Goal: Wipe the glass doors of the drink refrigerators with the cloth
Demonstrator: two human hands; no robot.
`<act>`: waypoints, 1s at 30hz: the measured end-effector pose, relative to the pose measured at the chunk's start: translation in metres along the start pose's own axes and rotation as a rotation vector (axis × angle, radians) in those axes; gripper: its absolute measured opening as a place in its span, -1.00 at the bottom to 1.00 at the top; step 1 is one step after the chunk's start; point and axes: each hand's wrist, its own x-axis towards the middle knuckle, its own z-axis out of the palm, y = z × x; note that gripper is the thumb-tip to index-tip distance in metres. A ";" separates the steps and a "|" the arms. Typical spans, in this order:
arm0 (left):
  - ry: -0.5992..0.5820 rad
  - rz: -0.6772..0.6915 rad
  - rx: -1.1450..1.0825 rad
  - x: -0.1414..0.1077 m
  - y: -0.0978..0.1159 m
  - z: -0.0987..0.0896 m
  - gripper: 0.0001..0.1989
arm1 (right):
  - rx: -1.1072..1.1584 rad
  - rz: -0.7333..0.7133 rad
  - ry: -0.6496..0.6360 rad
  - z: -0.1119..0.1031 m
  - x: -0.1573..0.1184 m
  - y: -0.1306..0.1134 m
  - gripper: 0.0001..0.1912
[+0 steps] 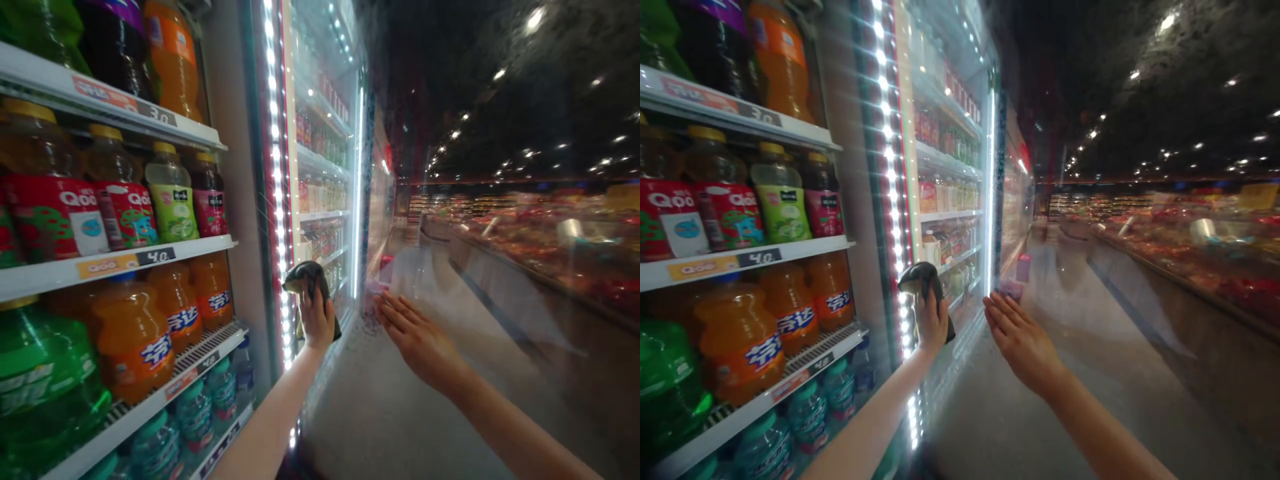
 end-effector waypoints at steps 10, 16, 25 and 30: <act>0.120 -0.007 -0.044 -0.038 0.011 0.016 -0.44 | -0.318 0.106 0.016 -0.034 -0.068 -0.011 -0.57; 0.093 0.159 -0.076 -0.019 0.081 0.022 -0.44 | -0.364 0.194 -0.050 -0.035 -0.090 -0.017 -0.55; -0.203 0.727 0.024 -0.074 0.054 0.017 -0.46 | -0.366 0.174 -0.034 -0.031 -0.116 -0.010 -0.54; 0.009 0.408 -0.016 -0.018 0.067 0.014 -0.42 | -0.415 0.171 -0.056 -0.047 -0.117 -0.010 -0.54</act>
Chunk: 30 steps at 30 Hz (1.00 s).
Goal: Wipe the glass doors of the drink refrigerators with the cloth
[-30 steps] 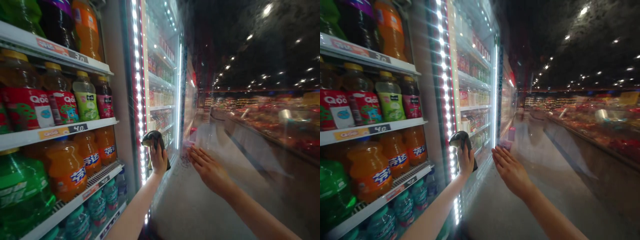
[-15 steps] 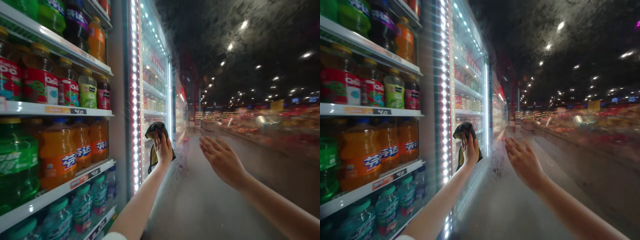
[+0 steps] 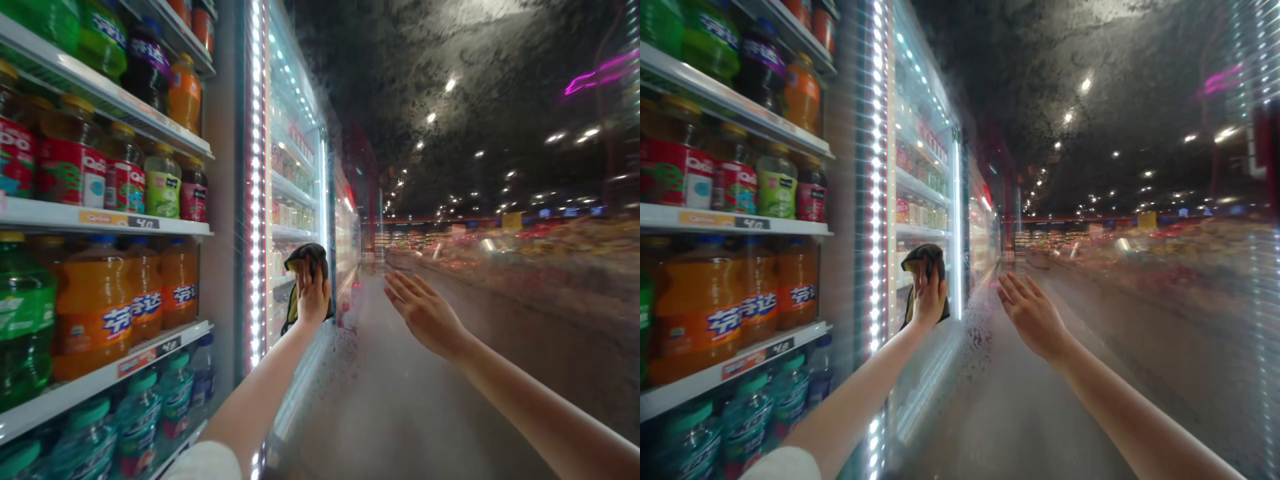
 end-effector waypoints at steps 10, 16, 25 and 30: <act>-0.267 0.509 0.019 -0.012 0.044 0.008 -0.43 | -0.033 0.071 -0.069 -0.005 -0.021 0.006 -0.52; -0.156 0.247 0.046 0.013 0.019 -0.003 -0.43 | -0.053 0.067 -0.073 -0.008 -0.040 0.017 -0.47; -0.196 0.468 -0.033 0.029 0.107 0.013 -0.40 | -0.049 0.095 -0.118 -0.018 -0.061 0.024 -0.49; -0.380 0.666 -0.043 -0.064 0.074 0.012 -0.41 | -0.077 0.083 -0.135 -0.022 -0.088 0.031 -0.49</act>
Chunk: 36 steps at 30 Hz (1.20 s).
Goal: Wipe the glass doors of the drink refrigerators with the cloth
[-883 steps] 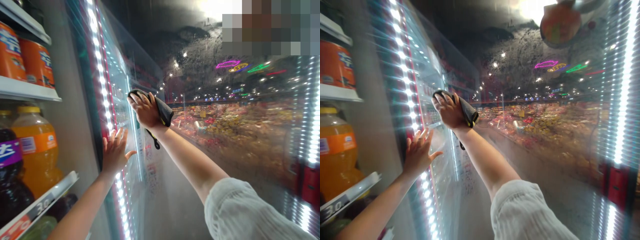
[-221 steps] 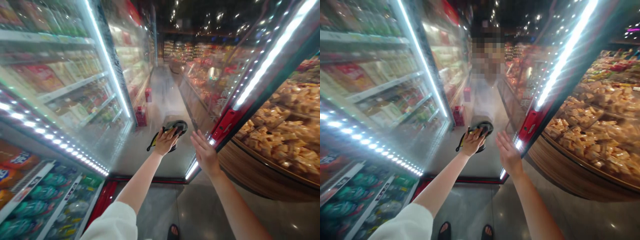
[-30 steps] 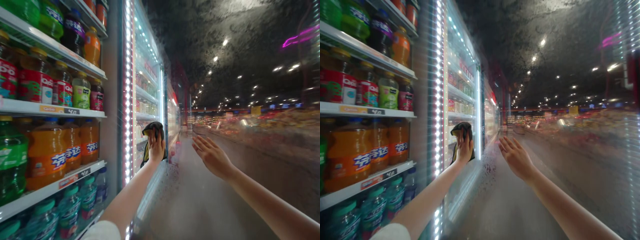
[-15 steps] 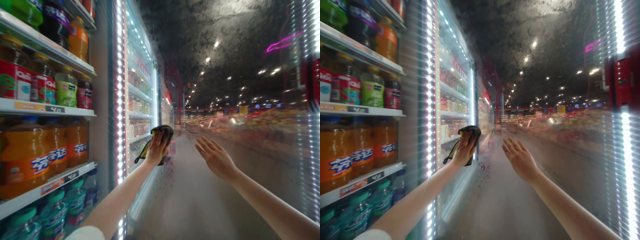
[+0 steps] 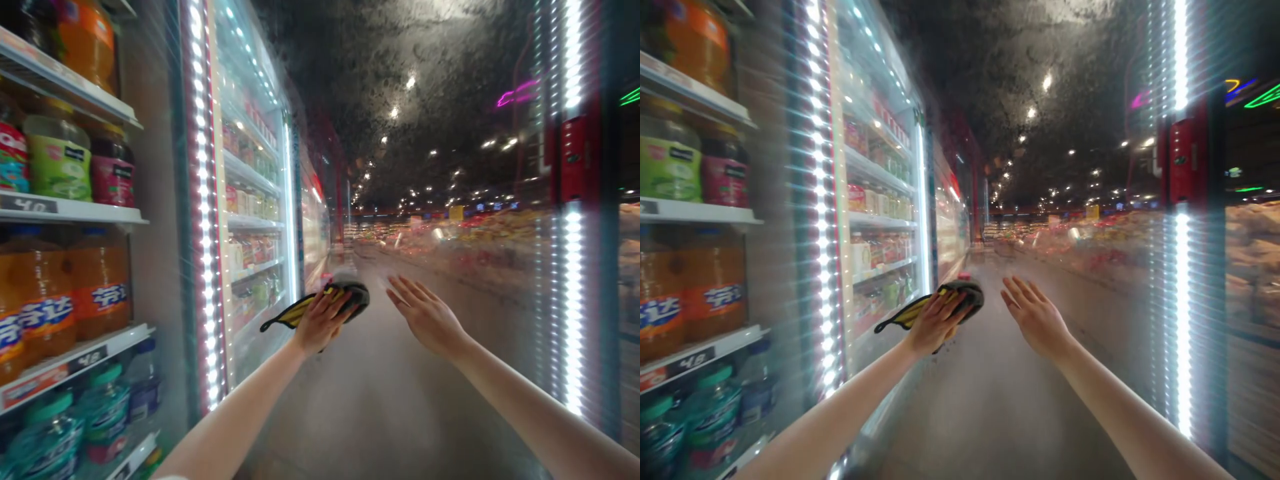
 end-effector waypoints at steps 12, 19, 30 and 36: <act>0.261 -0.247 0.068 0.143 0.042 -0.011 -0.43 | -0.042 0.148 -0.122 -0.012 -0.036 0.042 -0.39; 0.107 0.018 0.085 0.065 0.044 0.003 -0.43 | -0.001 0.137 -0.114 -0.005 -0.051 0.045 -0.36; 0.292 -0.299 0.019 0.205 0.066 -0.018 -0.37 | 0.025 0.143 -0.049 -0.006 -0.062 0.070 -0.43; 0.155 -0.003 0.061 0.131 0.101 0.013 -0.37 | -0.013 0.193 -0.045 -0.011 -0.073 0.089 -0.45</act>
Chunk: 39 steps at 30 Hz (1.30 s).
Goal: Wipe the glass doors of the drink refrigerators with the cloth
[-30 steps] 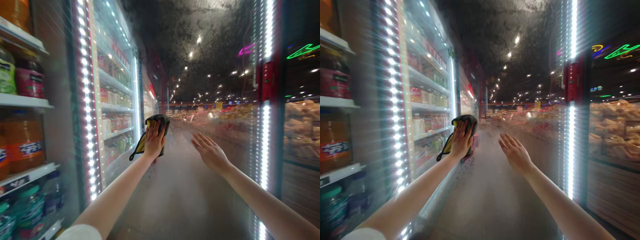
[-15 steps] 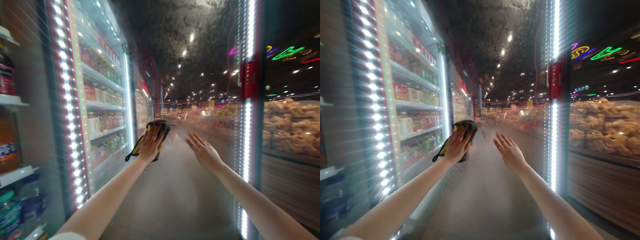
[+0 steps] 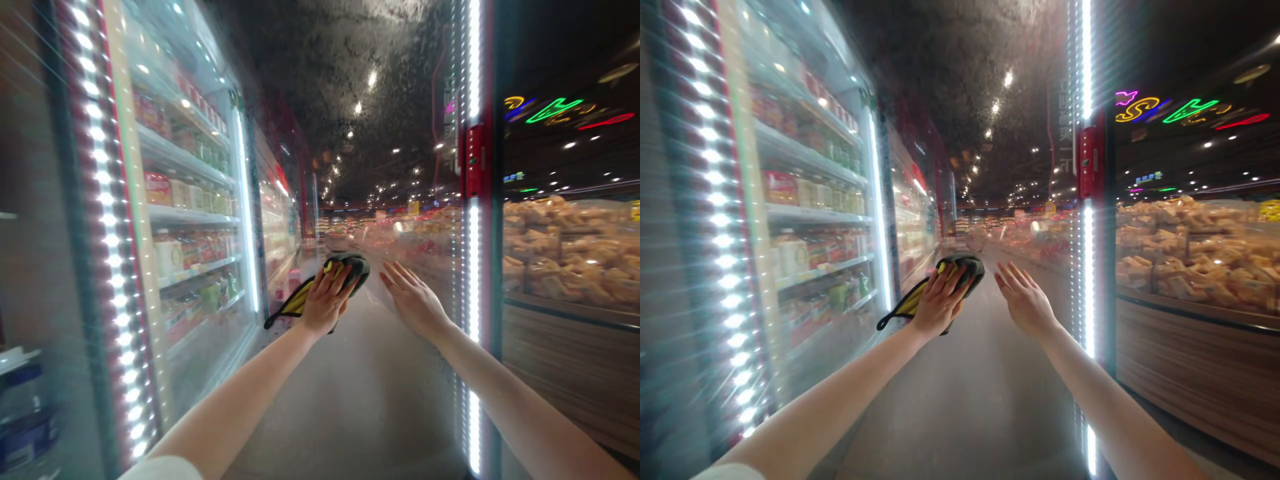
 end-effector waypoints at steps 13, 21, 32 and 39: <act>0.055 -0.091 -0.070 0.088 0.032 0.003 -0.37 | 0.097 0.134 0.110 -0.001 -0.010 0.038 -0.37; 0.018 -0.198 -0.061 0.060 0.023 -0.001 -0.40 | 0.098 0.139 0.012 -0.001 -0.019 0.045 -0.35; 0.029 0.046 -0.102 0.100 0.061 0.014 -0.39 | 0.143 0.096 0.030 -0.003 -0.042 0.067 -0.35; -0.015 0.005 -0.103 0.091 0.067 0.018 -0.38 | 0.091 0.092 0.001 -0.006 -0.058 0.089 -0.40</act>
